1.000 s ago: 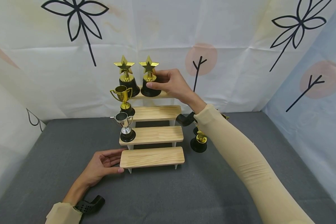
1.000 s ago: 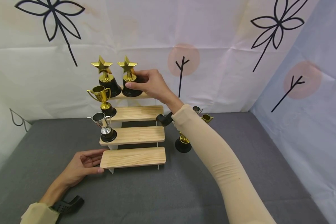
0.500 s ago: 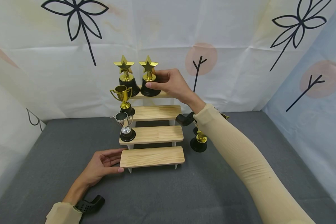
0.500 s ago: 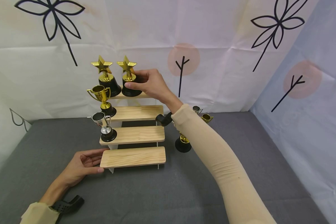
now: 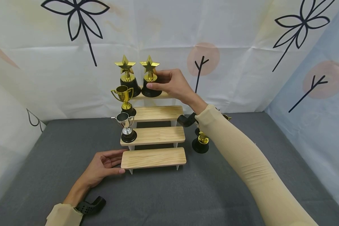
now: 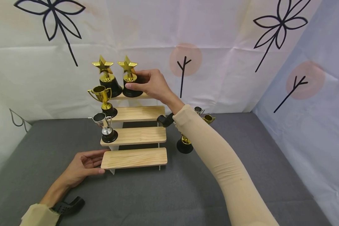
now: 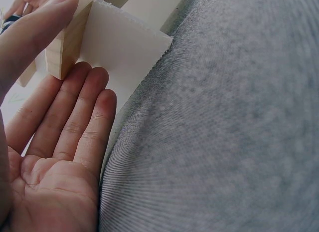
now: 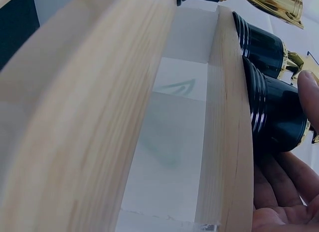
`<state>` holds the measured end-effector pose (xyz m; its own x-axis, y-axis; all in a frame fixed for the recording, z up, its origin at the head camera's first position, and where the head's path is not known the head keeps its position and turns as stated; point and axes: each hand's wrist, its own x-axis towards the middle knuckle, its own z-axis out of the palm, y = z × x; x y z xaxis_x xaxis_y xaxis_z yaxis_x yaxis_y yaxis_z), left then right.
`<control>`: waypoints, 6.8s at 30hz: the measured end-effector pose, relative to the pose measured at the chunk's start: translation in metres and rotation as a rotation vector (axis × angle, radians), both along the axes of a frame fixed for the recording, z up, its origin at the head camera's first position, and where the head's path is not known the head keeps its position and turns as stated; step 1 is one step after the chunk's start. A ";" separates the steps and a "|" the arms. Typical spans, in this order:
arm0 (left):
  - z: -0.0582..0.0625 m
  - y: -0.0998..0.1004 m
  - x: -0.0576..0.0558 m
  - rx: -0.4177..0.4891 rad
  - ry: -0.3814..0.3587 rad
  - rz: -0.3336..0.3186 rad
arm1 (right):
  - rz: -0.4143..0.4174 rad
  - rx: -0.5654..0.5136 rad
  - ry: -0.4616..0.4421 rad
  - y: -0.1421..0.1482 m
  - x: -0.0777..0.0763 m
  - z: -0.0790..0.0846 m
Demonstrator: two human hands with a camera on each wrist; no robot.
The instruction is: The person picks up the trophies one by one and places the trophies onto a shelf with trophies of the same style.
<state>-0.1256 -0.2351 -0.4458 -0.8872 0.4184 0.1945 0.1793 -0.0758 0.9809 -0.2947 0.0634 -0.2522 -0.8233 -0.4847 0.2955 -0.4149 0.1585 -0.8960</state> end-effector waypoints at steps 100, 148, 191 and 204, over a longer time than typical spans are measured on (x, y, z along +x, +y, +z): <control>0.002 0.000 0.000 -0.026 -0.027 0.015 | -0.234 -0.109 -0.071 0.160 0.104 -0.079; 0.003 -0.001 0.001 -0.003 -0.013 0.012 | -0.220 0.073 -0.206 0.177 0.106 -0.140; 0.002 0.000 0.001 -0.009 -0.014 0.009 | -0.199 0.144 -0.232 0.172 0.101 -0.169; 0.002 0.000 0.001 0.016 -0.009 -0.006 | -0.192 0.130 -0.238 0.175 0.099 -0.173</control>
